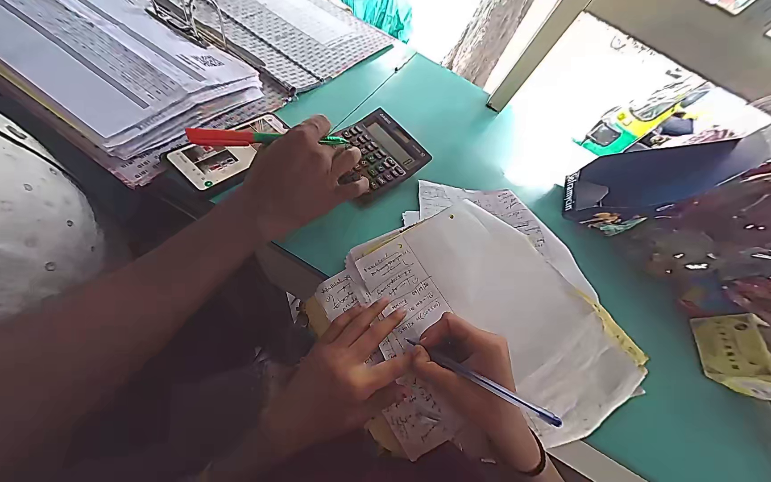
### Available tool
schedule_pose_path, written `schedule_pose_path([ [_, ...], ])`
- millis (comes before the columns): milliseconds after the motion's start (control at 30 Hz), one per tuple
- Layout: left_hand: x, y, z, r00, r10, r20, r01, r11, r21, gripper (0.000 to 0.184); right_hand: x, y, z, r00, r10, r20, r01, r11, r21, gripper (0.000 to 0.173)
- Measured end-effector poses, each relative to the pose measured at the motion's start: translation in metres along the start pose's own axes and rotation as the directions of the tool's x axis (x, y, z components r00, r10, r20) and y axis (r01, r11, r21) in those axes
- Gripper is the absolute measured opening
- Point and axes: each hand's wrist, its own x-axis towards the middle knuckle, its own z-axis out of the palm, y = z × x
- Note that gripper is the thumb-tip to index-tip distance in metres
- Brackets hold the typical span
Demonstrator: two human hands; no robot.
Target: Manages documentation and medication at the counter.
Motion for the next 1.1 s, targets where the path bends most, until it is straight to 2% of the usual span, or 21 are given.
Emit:
schedule_pose_path([
  [267,0.001,0.002,0.0,1.0,-0.005,0.008,0.005,1.0,0.002,0.039,0.0,0.0,0.002,0.998,0.011,-0.068,-0.012,1.0,-0.011,0.008],
  [433,0.01,0.007,-0.015,0.99,-0.08,0.114,0.09,0.993,-0.081,0.031,0.0,-0.001,-0.001,0.998,0.026,-0.056,-0.027,0.999,-0.023,0.009],
  [533,0.01,0.006,-0.015,0.992,-0.072,0.106,0.08,0.993,-0.081,0.03,0.001,-0.001,-0.003,0.996,0.041,-0.083,-0.038,0.999,0.038,0.008],
  [633,0.01,0.007,-0.014,0.993,-0.068,0.095,0.074,0.995,-0.07,0.032,0.001,-0.001,0.0,0.992,0.048,-0.116,-0.048,0.999,0.009,0.007],
  [767,0.032,0.012,-0.029,0.967,-0.165,0.196,0.182,0.981,-0.071,0.037,0.0,-0.002,-0.001,0.992,0.059,-0.11,-0.058,0.998,0.008,0.008],
  [900,0.01,0.008,-0.012,0.995,-0.065,0.078,0.069,0.996,-0.056,0.031,0.002,-0.001,-0.001,0.993,0.066,-0.095,-0.065,0.998,0.015,0.007],
  [1100,0.011,0.008,-0.016,0.988,-0.098,0.123,0.109,0.99,-0.085,0.03,0.003,-0.001,-0.002,0.992,0.074,-0.098,-0.075,0.997,0.0,0.008],
])
